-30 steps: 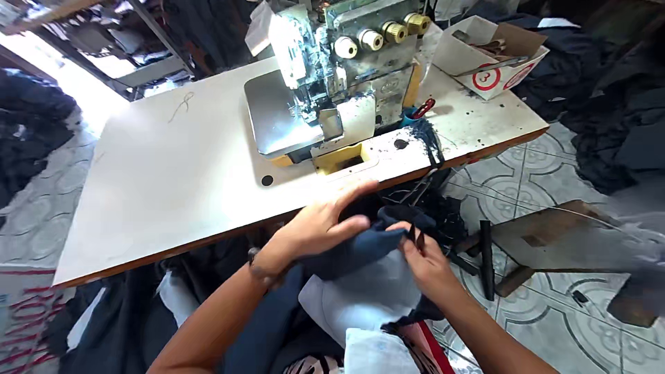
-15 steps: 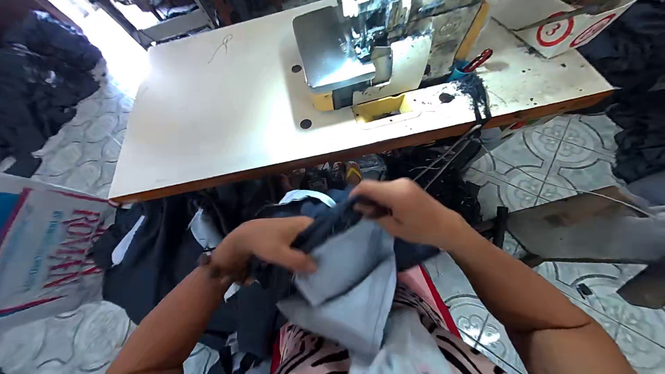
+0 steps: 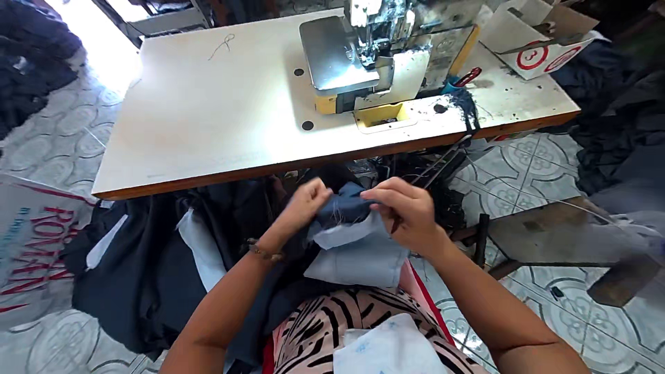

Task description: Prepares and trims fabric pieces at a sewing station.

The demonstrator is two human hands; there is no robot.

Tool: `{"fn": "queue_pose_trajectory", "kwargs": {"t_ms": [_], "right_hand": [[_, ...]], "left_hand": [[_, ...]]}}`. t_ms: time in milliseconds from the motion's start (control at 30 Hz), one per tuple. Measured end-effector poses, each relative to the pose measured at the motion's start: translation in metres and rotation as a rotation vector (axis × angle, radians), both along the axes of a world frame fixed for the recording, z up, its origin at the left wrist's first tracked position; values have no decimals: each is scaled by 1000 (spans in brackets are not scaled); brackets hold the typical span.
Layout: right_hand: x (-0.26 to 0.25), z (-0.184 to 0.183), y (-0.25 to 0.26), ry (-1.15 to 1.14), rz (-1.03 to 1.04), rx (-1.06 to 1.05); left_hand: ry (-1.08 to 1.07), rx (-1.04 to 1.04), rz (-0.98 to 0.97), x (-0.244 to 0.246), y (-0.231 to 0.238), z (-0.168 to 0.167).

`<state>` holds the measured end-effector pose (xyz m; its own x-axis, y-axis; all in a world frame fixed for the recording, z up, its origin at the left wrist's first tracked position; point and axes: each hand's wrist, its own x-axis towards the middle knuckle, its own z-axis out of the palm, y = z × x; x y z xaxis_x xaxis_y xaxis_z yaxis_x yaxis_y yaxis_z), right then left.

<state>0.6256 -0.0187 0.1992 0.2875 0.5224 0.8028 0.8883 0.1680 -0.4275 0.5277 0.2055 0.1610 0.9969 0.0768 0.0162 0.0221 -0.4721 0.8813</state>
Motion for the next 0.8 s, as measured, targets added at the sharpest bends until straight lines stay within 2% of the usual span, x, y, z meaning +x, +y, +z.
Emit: {"fn": "queue_pose_trajectory", "kwargs": {"t_ms": [67, 100, 133, 200, 267, 333, 400, 533, 600, 633, 700, 800], "right_hand": [[1, -9, 9, 54, 27, -50], [2, -10, 11, 86, 29, -88], [3, -10, 12, 118, 26, -114], [7, -5, 12, 160, 28, -127], [9, 2, 15, 179, 33, -114], [7, 6, 19, 180, 10, -95], [7, 2, 22, 165, -23, -93], [-1, -40, 22, 148, -62, -240], [-6, -55, 26, 115, -52, -270], [-8, -56, 29, 141, -37, -253], [-7, -37, 34, 262, -7, -173], [9, 16, 42, 445, 7, -25]], "left_hand": [[186, 56, -85, 5, -4, -13], [206, 99, -79, 4, -5, -9], [141, 163, -44, 2, -6, -1], [-143, 288, 7, 0, -4, 28], [-405, 293, -18, 4, -11, 61], [-534, 239, -79, 8, -25, 77], [-507, 158, -95, 10, -30, 61], [-198, -33, 13, -12, -46, -14], [-95, -91, 80, -25, -56, -33], [-113, -56, 81, -29, -53, -33], [-280, 220, 70, -22, -36, -1], [-513, 790, 77, 11, -9, 111]]}}
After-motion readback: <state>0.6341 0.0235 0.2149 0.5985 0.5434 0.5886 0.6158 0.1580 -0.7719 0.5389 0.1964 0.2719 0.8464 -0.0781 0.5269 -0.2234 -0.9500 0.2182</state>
